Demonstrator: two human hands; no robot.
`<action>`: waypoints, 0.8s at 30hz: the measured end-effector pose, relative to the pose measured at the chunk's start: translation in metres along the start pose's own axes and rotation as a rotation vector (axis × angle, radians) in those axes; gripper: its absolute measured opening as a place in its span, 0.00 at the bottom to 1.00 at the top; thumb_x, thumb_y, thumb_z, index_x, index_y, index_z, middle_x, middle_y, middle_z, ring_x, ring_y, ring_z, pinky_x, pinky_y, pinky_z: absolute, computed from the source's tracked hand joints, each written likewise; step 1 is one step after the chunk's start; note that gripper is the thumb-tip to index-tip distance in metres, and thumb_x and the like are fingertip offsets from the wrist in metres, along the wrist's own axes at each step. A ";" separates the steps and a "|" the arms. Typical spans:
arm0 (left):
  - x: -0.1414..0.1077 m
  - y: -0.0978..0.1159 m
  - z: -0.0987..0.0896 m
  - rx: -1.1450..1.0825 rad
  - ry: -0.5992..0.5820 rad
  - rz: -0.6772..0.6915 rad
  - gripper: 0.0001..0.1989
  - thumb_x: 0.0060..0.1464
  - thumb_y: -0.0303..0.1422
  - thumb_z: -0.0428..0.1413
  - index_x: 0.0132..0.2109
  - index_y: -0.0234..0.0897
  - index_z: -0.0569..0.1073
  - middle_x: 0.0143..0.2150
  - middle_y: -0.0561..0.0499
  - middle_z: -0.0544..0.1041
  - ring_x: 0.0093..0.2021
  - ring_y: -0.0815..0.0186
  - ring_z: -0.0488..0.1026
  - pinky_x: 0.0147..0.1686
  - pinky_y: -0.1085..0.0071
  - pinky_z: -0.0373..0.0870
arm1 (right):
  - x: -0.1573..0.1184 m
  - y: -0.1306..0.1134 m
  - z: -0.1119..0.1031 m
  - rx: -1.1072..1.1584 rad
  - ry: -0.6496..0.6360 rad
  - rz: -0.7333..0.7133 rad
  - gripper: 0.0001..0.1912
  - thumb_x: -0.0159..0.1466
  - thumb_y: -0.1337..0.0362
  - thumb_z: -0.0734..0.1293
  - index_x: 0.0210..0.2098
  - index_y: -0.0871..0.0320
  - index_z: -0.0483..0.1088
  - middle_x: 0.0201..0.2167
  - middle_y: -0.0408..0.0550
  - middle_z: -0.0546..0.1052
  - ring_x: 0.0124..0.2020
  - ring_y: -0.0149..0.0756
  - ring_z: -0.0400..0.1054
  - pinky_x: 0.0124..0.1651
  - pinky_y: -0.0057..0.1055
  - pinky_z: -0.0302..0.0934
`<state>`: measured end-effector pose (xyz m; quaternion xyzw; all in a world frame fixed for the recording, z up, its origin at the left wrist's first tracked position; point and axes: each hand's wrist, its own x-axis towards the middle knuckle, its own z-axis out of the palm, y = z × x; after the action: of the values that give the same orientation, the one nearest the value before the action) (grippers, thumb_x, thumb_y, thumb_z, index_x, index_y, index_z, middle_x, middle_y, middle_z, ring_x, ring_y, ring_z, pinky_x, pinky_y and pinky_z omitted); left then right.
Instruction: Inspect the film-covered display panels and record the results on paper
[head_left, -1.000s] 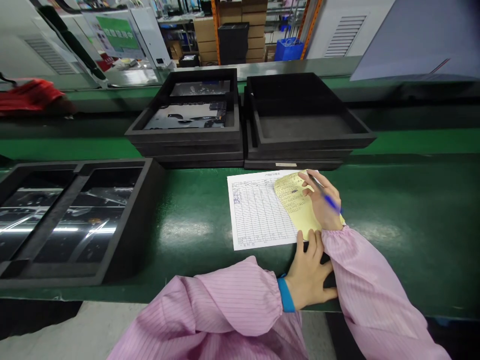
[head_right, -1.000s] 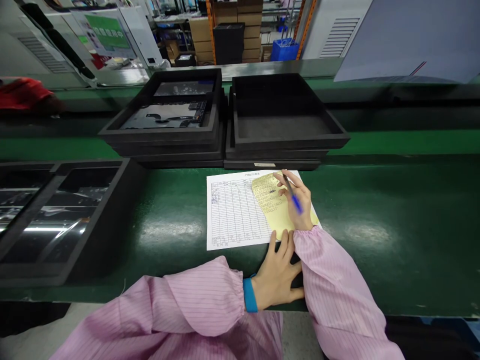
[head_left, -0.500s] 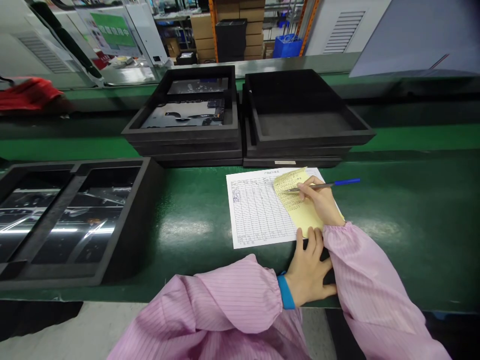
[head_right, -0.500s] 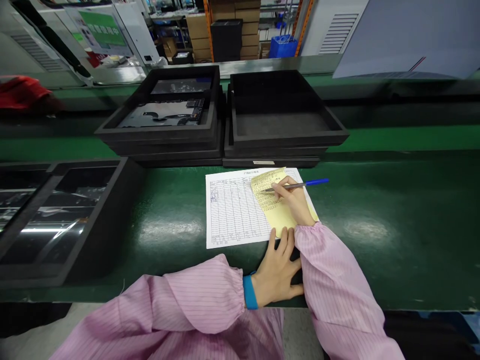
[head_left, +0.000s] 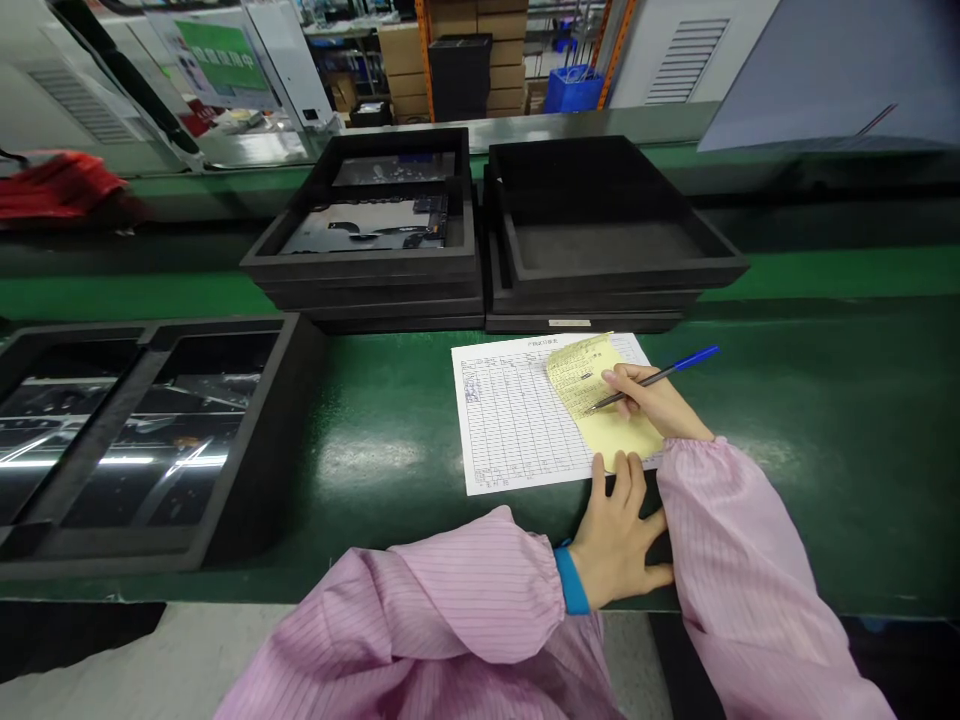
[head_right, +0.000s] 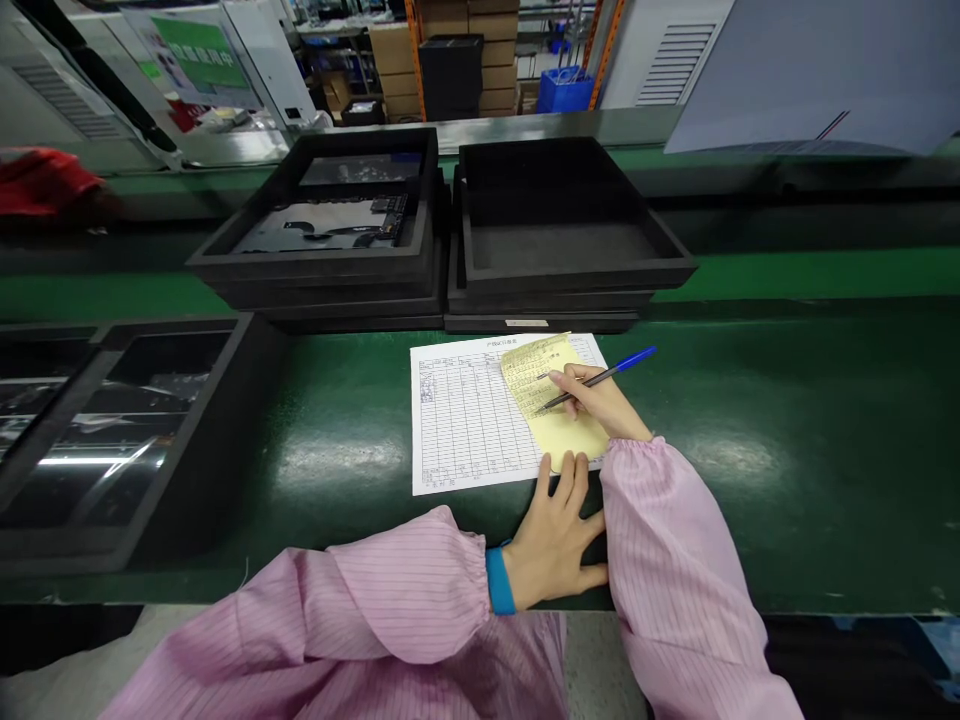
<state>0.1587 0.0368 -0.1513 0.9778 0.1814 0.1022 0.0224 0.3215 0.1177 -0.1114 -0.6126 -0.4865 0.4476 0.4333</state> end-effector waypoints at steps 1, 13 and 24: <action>0.000 0.000 0.000 -0.005 -0.002 0.001 0.36 0.57 0.61 0.42 0.57 0.36 0.62 0.64 0.23 0.52 0.64 0.38 0.49 0.57 0.43 0.28 | 0.000 0.000 0.000 -0.004 0.000 0.004 0.28 0.55 0.43 0.68 0.18 0.57 0.55 0.10 0.39 0.60 0.13 0.24 0.51 0.21 0.27 0.40; 0.002 -0.001 -0.002 -0.026 -0.028 0.001 0.35 0.57 0.60 0.41 0.57 0.36 0.63 0.64 0.22 0.51 0.65 0.38 0.49 0.57 0.43 0.30 | 0.002 0.004 0.001 0.006 -0.017 0.017 0.25 0.52 0.45 0.72 0.24 0.57 0.59 0.11 0.35 0.57 0.14 0.22 0.46 0.20 0.24 0.37; 0.001 -0.001 -0.001 -0.019 -0.005 -0.001 0.35 0.57 0.61 0.41 0.56 0.36 0.62 0.63 0.22 0.52 0.64 0.38 0.49 0.57 0.43 0.31 | 0.002 0.007 0.001 -0.001 0.051 -0.048 0.25 0.56 0.55 0.70 0.17 0.57 0.51 0.08 0.37 0.59 0.13 0.23 0.49 0.21 0.25 0.41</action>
<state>0.1597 0.0379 -0.1501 0.9777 0.1810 0.1017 0.0321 0.3226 0.1185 -0.1181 -0.6122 -0.4899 0.4212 0.4558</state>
